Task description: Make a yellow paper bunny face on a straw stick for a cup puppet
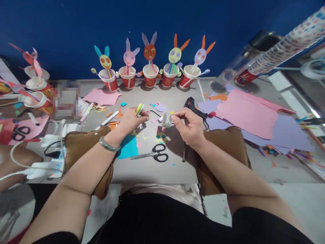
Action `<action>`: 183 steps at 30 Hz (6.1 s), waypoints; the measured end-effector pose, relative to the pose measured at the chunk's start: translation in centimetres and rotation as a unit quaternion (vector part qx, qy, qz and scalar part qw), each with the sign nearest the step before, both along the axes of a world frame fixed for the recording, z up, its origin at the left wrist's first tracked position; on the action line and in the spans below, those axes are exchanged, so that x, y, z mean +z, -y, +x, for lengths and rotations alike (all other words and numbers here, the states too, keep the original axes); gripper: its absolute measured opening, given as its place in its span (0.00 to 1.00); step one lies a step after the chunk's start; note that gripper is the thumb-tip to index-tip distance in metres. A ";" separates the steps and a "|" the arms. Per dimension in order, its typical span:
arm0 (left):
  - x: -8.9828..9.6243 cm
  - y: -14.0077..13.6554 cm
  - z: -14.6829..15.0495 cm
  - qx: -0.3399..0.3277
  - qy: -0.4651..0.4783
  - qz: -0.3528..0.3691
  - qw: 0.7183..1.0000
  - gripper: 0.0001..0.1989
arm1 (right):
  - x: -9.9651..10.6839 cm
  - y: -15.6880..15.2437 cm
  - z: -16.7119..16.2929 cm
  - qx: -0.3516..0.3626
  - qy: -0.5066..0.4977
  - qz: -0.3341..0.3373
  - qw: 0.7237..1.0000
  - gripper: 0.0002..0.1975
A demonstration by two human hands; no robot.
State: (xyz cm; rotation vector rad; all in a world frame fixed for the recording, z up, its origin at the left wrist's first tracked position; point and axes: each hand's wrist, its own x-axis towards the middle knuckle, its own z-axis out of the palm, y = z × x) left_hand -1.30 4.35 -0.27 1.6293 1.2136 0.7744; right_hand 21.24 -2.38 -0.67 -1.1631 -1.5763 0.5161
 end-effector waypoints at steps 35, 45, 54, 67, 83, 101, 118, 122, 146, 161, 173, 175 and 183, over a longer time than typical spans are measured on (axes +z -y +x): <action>-1.3 0.8 1.5 -0.122 -0.477 0.163 0.855 0.12 | 0.2 -0.2 0.1 0.002 -0.011 0.030 0.999 0.05; -0.2 1.2 1.6 -0.138 -0.511 0.142 0.837 0.12 | 0.3 -0.1 0.1 -0.002 -0.008 0.023 1.000 0.06; 0.7 1.4 1.3 -0.177 -0.526 0.146 0.819 0.13 | 0.2 -0.1 0.3 0.001 -0.014 0.025 1.000 0.06; 0.6 0.5 0.7 -0.145 -0.490 0.146 0.847 0.13 | 0.1 -0.2 0.5 -0.009 -0.009 0.009 1.000 0.07; 1.0 -1.2 -1.5 -0.049 -0.545 0.120 0.828 0.15 | 0.1 -0.2 0.5 -0.012 -0.011 0.009 1.000 0.07; 2.4 -0.4 -0.8 -0.175 -0.516 0.143 0.827 0.11 | 0.2 -0.2 0.6 -0.014 0.000 0.013 1.000 0.09; 1.7 -0.2 -1.0 -0.155 -0.561 0.119 0.804 0.13 | 0.1 -0.3 0.6 -0.011 0.002 0.015 1.000 0.10; 2.7 0.3 -0.7 -0.151 -0.561 0.098 0.808 0.16 | 0.0 -0.3 0.5 -0.011 0.004 0.015 1.000 0.08; 0.6 -0.5 -0.5 0.018 -0.190 0.211 0.959 0.08 | 0.5 -0.5 0.3 0.045 -0.082 -0.135 0.986 0.09; 0.2 1.7 1.5 -0.095 0.069 0.095 0.989 0.05 | 0.7 -0.5 -0.2 0.102 -0.085 -0.207 0.969 0.12; 0.5 1.5 1.4 -0.055 0.074 0.117 0.989 0.09 | 0.2 -0.3 -0.3 0.083 -0.043 -0.179 0.979 0.09; 1.0 1.1 1.0 -0.039 0.068 0.093 0.993 0.10 | 0.3 -0.3 -0.3 0.068 -0.046 -0.175 0.981 0.09; 0.8 -0.8 -0.4 0.034 -0.028 0.103 0.994 0.10 | 0.3 -0.3 -0.3 0.046 -0.057 -0.164 0.984 0.06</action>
